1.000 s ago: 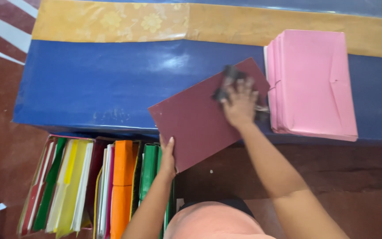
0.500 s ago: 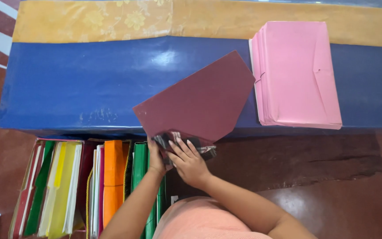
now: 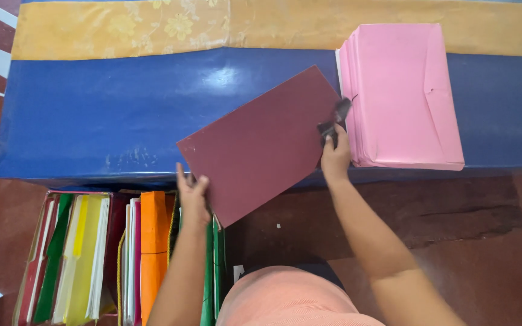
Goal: Wipe down folders and a file storage box with a cloth to remove dust.
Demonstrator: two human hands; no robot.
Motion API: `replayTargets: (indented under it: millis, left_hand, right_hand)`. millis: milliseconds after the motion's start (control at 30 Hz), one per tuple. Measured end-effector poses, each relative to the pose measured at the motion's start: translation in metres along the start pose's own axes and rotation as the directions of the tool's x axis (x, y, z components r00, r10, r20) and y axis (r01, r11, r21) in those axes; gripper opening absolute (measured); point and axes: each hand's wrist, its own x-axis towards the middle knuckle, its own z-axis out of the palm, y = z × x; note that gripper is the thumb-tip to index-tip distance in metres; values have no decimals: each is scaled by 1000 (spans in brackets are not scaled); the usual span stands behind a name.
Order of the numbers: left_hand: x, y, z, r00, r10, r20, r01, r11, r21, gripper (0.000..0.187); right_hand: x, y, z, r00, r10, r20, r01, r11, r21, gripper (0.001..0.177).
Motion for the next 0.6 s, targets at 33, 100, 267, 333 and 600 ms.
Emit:
replayTargets:
  millis: [33,100,267,333,600]
  left_hand:
    - [30,-18,-14,1000,1,1,-1,1000,1,87]
    - [89,-52,-45,994,111,7,-111,993,-48,85]
    - [83,-10,-25,990,-128,59,135,983,-123,74]
    - [54,14,-5,990,-113,85,126,976,-178,66]
    - [18,24,1,932,253,258,-303,937,174,69]
  right_hand:
    - [-8,-5,4,1000,0,-1,0,1000,1,43]
    - [-26,-17,12,914,406,-5,-373,845,383,57]
    - [-80,-64,-2,538,701,467,-809,274,520,41]
    - [-81,-72,1,447,716,536,-849,149,507,37]
    - [28,-192,-24,756,575,313,-651,712,264,68]
